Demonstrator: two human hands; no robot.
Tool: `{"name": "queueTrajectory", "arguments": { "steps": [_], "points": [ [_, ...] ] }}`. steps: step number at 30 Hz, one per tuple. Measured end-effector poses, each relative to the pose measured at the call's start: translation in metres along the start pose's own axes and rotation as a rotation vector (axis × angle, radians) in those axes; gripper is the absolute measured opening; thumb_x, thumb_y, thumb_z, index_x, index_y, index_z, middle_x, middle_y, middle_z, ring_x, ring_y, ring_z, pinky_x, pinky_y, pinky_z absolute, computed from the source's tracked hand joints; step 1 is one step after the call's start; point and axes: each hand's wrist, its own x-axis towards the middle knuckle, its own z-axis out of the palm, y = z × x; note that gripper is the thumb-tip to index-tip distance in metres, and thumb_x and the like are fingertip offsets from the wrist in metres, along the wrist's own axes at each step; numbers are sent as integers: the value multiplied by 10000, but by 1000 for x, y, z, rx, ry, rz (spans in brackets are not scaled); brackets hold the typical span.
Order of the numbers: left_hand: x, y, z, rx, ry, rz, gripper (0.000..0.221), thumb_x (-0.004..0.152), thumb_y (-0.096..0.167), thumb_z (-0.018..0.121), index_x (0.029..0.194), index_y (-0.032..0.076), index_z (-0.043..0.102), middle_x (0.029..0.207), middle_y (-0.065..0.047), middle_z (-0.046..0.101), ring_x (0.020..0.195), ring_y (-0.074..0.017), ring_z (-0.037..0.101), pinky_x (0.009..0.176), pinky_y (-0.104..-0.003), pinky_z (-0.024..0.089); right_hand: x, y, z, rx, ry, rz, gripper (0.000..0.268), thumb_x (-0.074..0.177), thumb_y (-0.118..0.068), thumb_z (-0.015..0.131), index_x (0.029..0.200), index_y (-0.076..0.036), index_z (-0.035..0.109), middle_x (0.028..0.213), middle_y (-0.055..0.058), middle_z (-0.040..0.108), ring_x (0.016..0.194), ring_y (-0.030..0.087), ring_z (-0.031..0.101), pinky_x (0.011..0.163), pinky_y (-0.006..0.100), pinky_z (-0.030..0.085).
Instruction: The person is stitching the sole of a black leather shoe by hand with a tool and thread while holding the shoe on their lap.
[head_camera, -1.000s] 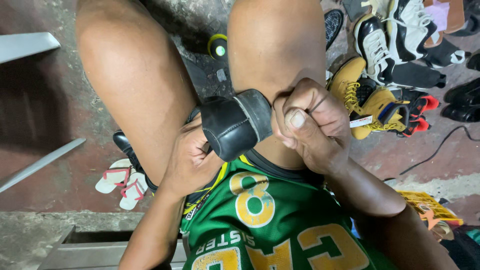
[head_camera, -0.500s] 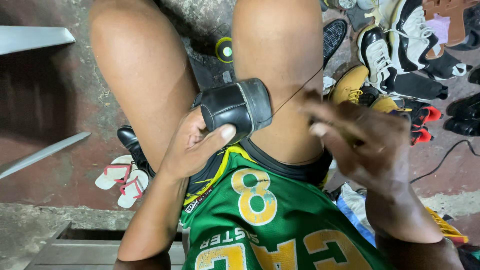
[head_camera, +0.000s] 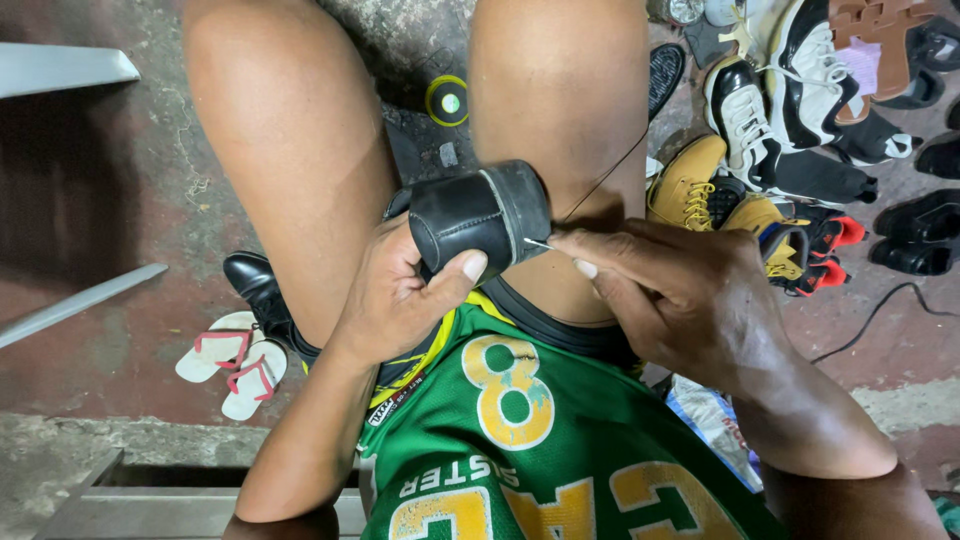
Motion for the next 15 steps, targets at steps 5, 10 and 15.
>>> {"name": "queueTrajectory", "arguments": {
  "steps": [5,10,15],
  "points": [
    [-2,5,1,61,11,58,165,990,143,697,1110,31,675,1043,-100,699,929,-210,687,859,-337,554,-5,-9,-5,-115,-96,21,310,891,1,658,1183,-72,731,826,105,715,656,246,689,574,369,539],
    [5,5,2,237,24,123,157,957,144,731,1061,40,675,988,-129,689,871,-280,685,802,-361,546,-5,-18,-1,-391,-84,-8,315,883,-5,662,1177,-68,755,740,77,641,546,237,603,495,380,472],
    [7,8,-2,168,-28,49,186,1005,149,649,1144,25,649,970,-139,690,835,-300,695,784,-389,548,2,-18,-7,-468,-109,-117,349,836,-2,679,1167,-91,749,743,41,590,561,191,598,476,339,452]
  ]
}}
